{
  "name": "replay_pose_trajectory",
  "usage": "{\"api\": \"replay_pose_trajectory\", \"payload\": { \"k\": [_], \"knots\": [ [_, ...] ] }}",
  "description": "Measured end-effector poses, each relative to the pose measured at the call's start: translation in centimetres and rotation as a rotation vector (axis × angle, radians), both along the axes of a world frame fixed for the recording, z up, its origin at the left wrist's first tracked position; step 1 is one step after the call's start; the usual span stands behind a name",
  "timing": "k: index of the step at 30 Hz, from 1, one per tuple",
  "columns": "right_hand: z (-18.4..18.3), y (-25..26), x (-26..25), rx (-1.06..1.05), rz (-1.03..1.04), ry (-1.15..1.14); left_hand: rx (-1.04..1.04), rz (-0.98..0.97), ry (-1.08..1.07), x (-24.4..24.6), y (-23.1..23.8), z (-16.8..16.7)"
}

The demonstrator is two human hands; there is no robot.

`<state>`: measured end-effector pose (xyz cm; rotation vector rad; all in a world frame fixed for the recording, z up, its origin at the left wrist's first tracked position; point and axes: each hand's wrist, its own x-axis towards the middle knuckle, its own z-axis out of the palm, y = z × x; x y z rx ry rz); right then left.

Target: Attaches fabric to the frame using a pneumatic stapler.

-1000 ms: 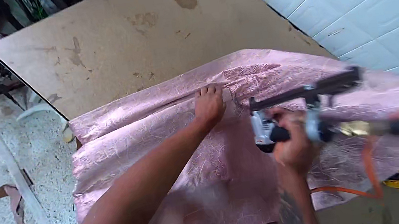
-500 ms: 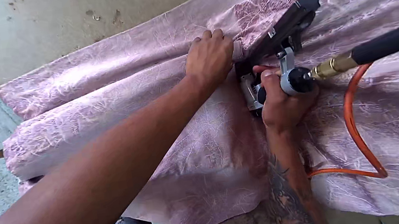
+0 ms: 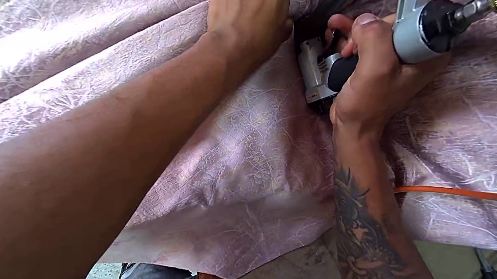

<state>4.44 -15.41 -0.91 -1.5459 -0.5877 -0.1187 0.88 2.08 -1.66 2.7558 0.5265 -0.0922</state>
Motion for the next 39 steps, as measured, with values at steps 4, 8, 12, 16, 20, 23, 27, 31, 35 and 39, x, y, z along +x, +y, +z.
{"api": "replay_pose_trajectory", "payload": {
  "k": [4, 8, 12, 16, 20, 23, 27, 31, 35, 39],
  "knots": [
    [0.0, 0.5, -0.4, 0.008, -0.03, -0.008, 0.005, -0.014, -0.011, -0.2, 0.2, -0.1],
    [-0.2, 0.3, -0.1, 0.02, -0.032, 0.027, 0.02, -0.019, -0.014, -0.1, 0.2, -0.2],
    [-0.2, 0.3, -0.3, -0.001, -0.009, 0.002, -0.029, -0.069, -0.007, -0.5, 0.8, -0.1],
    [0.1, 0.2, -0.9, 0.019, 0.014, 0.042, -0.074, -0.119, -0.016, -0.8, 2.3, 0.1],
    [0.0, 0.8, -2.0, -0.018, -0.021, 0.022, -0.049, -0.09, -0.025, -0.5, 1.9, -0.3],
    [0.1, 1.2, -2.2, -0.034, -0.026, -0.005, -0.052, -0.091, -0.038, -0.3, 2.0, -0.4],
    [-0.2, 1.3, -2.1, -0.002, -0.033, -0.01, -0.068, -0.094, -0.036, -0.4, 2.2, -0.2],
    [-0.1, 1.0, -2.2, -0.042, -0.042, -0.014, -0.061, -0.107, -0.029, -1.2, 1.8, 0.3],
    [0.1, 1.0, -2.3, -0.043, -0.037, 0.018, 0.032, -0.045, 0.0, -5.4, 2.2, 2.0],
    [0.2, 1.1, -2.8, -0.02, -0.013, 0.054, 0.047, -0.027, 0.008, -7.1, 2.8, 1.4]
  ]
}}
